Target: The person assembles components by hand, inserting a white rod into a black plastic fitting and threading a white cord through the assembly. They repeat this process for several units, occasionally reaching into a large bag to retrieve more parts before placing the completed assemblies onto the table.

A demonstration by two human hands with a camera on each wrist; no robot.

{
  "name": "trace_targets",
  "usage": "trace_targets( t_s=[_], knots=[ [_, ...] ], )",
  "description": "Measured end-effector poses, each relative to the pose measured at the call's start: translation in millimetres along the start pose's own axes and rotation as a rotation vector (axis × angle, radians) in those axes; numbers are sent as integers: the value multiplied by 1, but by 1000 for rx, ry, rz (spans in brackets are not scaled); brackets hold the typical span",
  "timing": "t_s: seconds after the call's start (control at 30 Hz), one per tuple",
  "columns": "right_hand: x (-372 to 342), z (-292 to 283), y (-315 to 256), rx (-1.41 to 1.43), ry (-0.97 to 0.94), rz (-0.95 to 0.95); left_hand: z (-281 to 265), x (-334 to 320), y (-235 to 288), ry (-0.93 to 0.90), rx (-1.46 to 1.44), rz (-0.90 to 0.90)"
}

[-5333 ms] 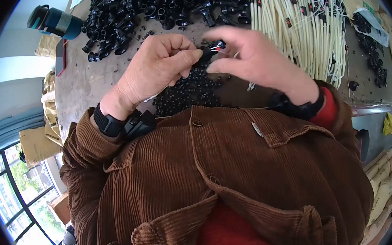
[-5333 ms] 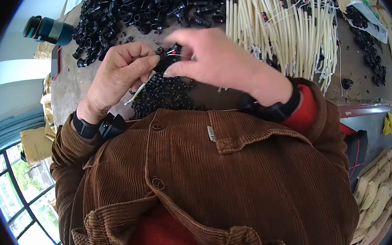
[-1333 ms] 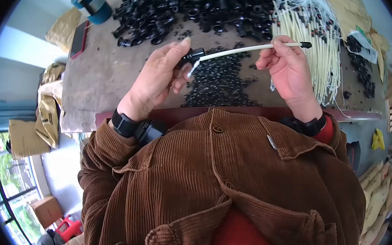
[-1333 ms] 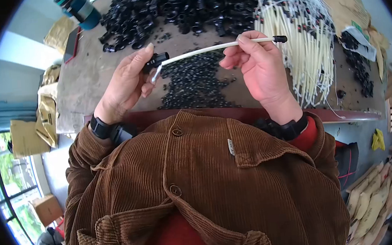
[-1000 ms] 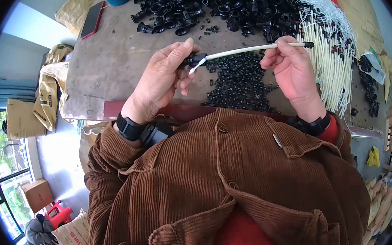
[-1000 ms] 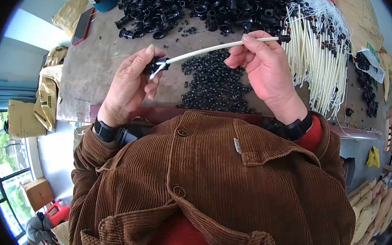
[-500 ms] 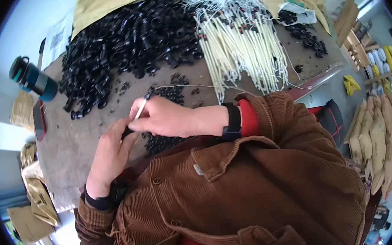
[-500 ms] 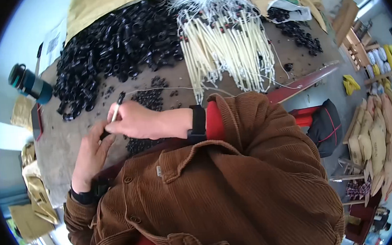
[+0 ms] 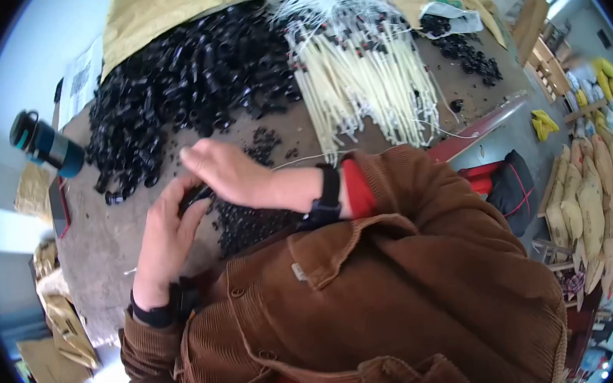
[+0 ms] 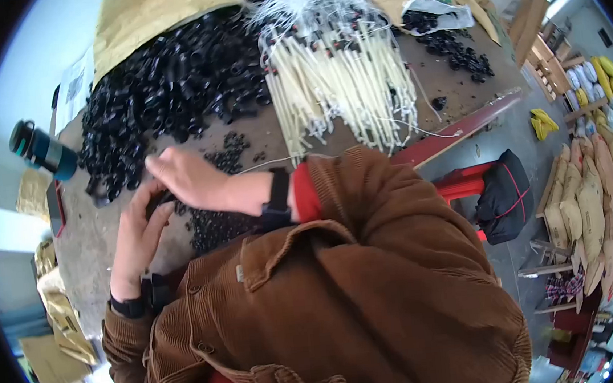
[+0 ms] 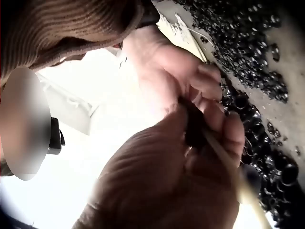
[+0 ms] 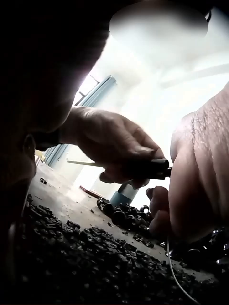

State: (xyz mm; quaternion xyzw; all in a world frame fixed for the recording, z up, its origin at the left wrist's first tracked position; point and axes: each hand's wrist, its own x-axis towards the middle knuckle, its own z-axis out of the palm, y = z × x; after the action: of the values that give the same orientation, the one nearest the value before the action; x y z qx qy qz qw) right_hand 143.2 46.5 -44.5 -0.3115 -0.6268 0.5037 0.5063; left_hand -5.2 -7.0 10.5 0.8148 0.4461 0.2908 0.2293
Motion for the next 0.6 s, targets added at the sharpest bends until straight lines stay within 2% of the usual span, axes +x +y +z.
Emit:
trace_targets(
  t_s=[0.07,0.1,0.13,0.17,0.2,0.27,0.3,0.37,0.4,0.5,0.53,0.6],
  knots=[
    [-3,-17,-9,81,-152,349,-2,-7,-8,4,-192,-97],
    [-6,-23,-16,168,-176,486,-3,-11,-14,20,-179,-150],
    [-10,-31,-21,251,-205,625,-3,-13,-21,34,-365,-260],
    [-12,-40,-20,307,-238,666,-6,-16,-28,62,-552,-365],
    [-14,-49,-19,361,-267,706,-10,-18,-34,93,-536,-410],
    [-21,-61,-17,470,-277,659,-17,-20,-45,91,-774,-419],
    [-24,-64,-19,484,-305,667,-21,-23,-48,112,-762,-441],
    [-26,-65,-26,477,-242,516,-25,-24,-53,94,-901,-499],
    [-23,-60,-27,483,-251,521,-25,-25,-53,78,-977,-522],
    [-10,-49,-27,278,-246,218,-22,-23,-40,-4,-1059,-576],
    [-6,-45,-28,277,-244,223,-20,-22,-36,-51,-1100,-601],
    [1,-35,-29,100,-328,180,-14,-20,-31,-100,-1069,-598]
  ],
)
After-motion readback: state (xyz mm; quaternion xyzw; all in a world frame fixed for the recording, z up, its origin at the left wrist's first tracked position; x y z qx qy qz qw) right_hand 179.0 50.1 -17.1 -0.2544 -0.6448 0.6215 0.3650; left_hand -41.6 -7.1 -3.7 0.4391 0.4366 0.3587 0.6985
